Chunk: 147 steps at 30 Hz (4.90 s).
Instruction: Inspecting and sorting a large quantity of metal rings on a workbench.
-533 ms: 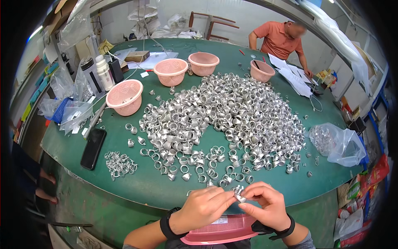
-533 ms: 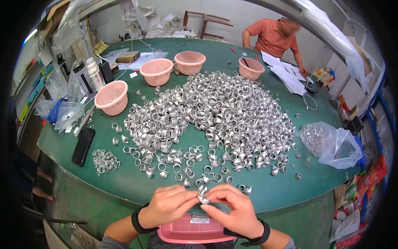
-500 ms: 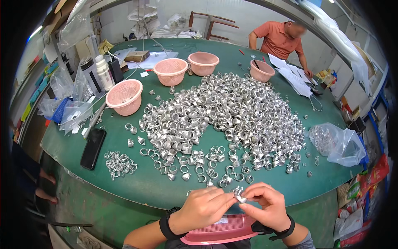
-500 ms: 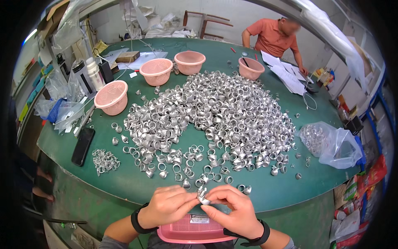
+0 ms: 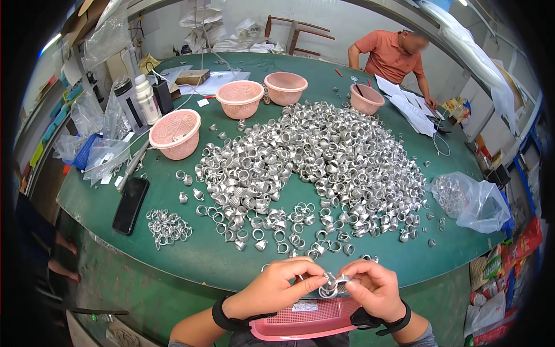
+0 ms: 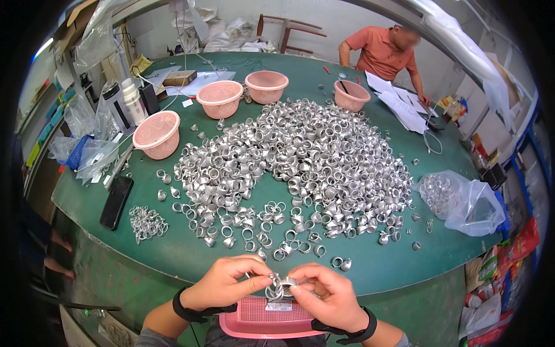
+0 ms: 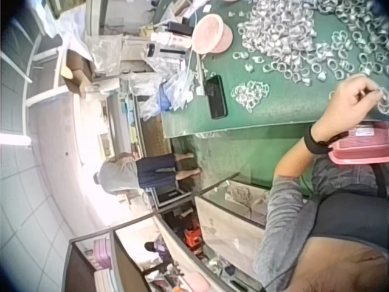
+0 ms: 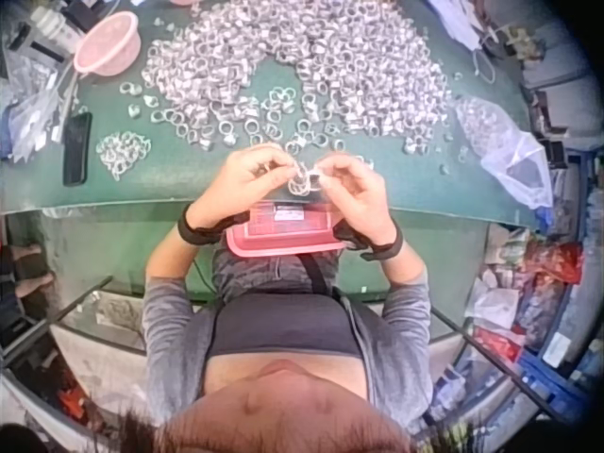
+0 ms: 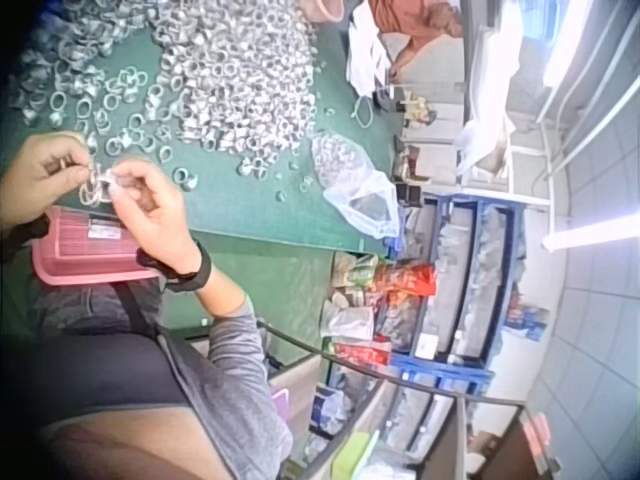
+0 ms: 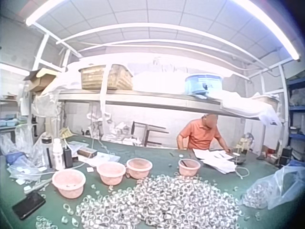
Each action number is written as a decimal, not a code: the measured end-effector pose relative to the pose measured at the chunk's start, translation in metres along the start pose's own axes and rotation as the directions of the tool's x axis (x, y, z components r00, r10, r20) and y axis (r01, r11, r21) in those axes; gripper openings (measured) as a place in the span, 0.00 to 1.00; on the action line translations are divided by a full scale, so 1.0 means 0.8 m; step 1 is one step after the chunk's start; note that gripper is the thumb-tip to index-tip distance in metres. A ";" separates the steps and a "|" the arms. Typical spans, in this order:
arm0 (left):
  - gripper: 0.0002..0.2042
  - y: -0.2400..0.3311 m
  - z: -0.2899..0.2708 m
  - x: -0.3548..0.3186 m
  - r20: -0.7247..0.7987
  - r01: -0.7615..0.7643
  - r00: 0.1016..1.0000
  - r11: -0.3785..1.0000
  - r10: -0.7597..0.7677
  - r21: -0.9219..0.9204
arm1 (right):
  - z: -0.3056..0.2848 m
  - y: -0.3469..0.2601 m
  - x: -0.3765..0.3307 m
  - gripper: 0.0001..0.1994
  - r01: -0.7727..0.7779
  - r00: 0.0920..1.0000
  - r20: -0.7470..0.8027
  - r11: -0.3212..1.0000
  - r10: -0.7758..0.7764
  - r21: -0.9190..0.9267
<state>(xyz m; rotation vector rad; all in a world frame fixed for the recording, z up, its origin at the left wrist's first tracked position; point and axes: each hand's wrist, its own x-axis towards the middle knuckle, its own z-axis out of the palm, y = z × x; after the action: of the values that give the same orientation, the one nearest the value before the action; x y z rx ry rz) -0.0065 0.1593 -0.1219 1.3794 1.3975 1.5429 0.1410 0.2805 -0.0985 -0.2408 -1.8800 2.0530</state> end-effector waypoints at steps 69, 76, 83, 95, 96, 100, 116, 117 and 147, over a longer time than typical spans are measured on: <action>0.12 -0.009 0.012 -0.002 0.036 0.335 0.922 0.748 -0.386 -0.573 | 0.003 0.005 0.011 0.09 0.056 0.997 -0.053 0.997 -0.059 -0.046; 0.07 -0.002 0.018 -0.004 -0.203 0.328 0.886 0.874 -0.416 -0.360 | 0.007 0.011 0.009 0.09 0.085 0.987 -0.114 0.975 -0.110 -0.206; 0.06 -0.011 0.025 -0.005 -0.354 0.073 0.931 0.995 -0.092 -0.067 | 0.012 0.006 0.010 0.09 0.046 0.984 -0.158 0.973 -0.083 -0.225; 0.07 0.004 0.002 0.000 0.052 0.428 0.898 0.838 -0.437 -0.338 | 0.006 0.005 0.008 0.08 -0.021 0.993 -0.115 0.995 0.010 -0.096; 0.06 0.004 0.003 -0.002 0.010 0.391 0.910 0.852 -0.414 -0.347 | 0.005 0.004 0.007 0.08 -0.036 0.994 -0.103 0.998 0.030 -0.057; 0.04 0.004 0.011 -0.003 -0.113 0.240 0.959 0.957 -0.259 -0.161 | 0.006 0.003 0.008 0.08 -0.030 0.996 -0.082 0.993 0.021 -0.118; 0.07 -0.005 0.006 0.000 0.028 0.367 0.870 0.608 -0.493 -0.704 | -0.004 0.002 0.016 0.06 -0.211 0.940 -0.223 0.954 0.257 0.213; 0.07 -0.003 0.013 0.000 0.026 0.367 0.869 0.609 -0.493 -0.703 | -0.002 0.001 0.016 0.06 -0.206 0.944 -0.211 0.953 0.254 0.222; 0.06 0.003 0.034 -0.003 -0.260 0.191 0.935 0.960 -0.241 -0.204 | 0.006 0.002 0.006 0.08 -0.039 0.988 -0.140 0.990 0.058 0.133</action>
<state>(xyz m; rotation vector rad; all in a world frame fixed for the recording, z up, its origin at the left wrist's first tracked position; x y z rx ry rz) 0.0202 0.1640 -0.1233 0.8909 1.4831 1.7153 0.1347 0.2780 -0.0994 -0.3935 -1.6643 2.1192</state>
